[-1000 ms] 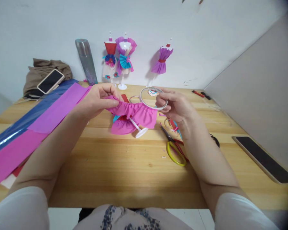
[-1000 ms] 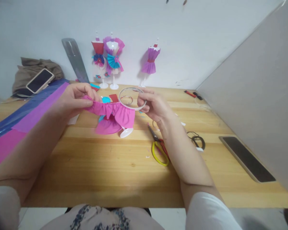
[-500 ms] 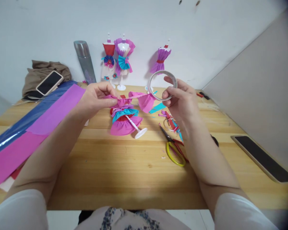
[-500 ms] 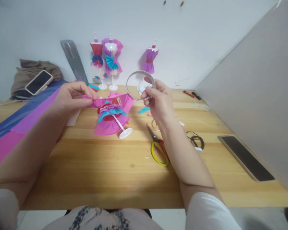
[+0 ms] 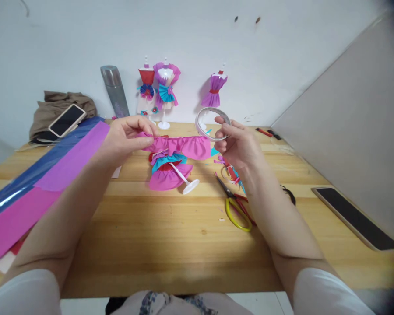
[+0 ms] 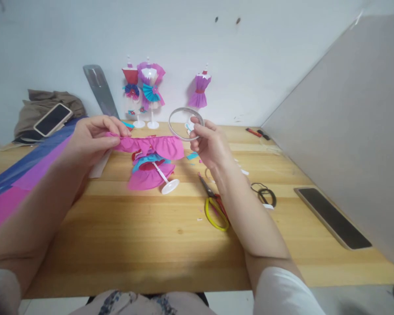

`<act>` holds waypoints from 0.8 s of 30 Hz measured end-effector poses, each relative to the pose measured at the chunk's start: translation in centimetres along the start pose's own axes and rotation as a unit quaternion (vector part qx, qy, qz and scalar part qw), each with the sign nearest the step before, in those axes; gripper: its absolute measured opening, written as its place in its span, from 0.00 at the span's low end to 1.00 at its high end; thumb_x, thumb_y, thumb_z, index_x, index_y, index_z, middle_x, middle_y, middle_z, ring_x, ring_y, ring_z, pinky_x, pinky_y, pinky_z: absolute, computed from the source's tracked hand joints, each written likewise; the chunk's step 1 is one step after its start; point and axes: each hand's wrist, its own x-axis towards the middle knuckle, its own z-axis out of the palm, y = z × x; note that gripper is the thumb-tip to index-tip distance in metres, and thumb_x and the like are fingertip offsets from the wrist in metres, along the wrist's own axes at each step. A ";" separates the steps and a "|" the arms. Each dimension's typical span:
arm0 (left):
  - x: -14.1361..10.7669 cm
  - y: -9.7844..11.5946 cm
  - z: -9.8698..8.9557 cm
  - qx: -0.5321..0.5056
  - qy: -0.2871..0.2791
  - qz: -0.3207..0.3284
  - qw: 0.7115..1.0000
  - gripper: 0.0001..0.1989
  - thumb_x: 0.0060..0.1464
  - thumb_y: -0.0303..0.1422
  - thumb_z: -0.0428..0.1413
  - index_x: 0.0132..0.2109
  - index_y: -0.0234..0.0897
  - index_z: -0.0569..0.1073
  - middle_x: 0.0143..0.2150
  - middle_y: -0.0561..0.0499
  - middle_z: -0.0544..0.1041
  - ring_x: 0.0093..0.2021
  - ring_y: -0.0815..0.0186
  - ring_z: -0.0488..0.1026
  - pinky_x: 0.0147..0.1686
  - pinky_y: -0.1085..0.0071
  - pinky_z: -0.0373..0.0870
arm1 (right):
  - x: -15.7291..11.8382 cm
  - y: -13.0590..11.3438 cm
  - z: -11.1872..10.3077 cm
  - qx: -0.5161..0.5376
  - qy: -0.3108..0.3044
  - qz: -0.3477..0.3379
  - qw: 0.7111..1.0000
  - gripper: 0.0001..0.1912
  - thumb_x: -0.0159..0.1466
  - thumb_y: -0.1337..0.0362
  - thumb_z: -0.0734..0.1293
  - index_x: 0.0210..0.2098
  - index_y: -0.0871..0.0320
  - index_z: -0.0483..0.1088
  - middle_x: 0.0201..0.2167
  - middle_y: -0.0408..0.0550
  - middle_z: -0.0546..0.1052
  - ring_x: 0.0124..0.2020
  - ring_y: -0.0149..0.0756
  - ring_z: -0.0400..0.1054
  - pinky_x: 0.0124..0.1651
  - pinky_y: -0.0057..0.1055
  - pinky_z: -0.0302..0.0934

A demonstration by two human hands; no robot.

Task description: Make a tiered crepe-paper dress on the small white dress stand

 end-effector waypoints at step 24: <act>0.1 0.5 -0.9 -0.081 0.005 -0.176 0.981 0.13 0.39 0.31 0.71 0.28 0.34 0.74 0.33 0.50 0.80 0.32 0.67 0.76 0.34 0.71 0.71 | -1.7 -0.9 0.6 -0.047 -0.053 -0.072 0.995 0.18 0.49 0.58 0.80 0.38 0.51 0.77 0.23 0.39 0.77 0.17 0.25 0.62 0.18 0.25 0.52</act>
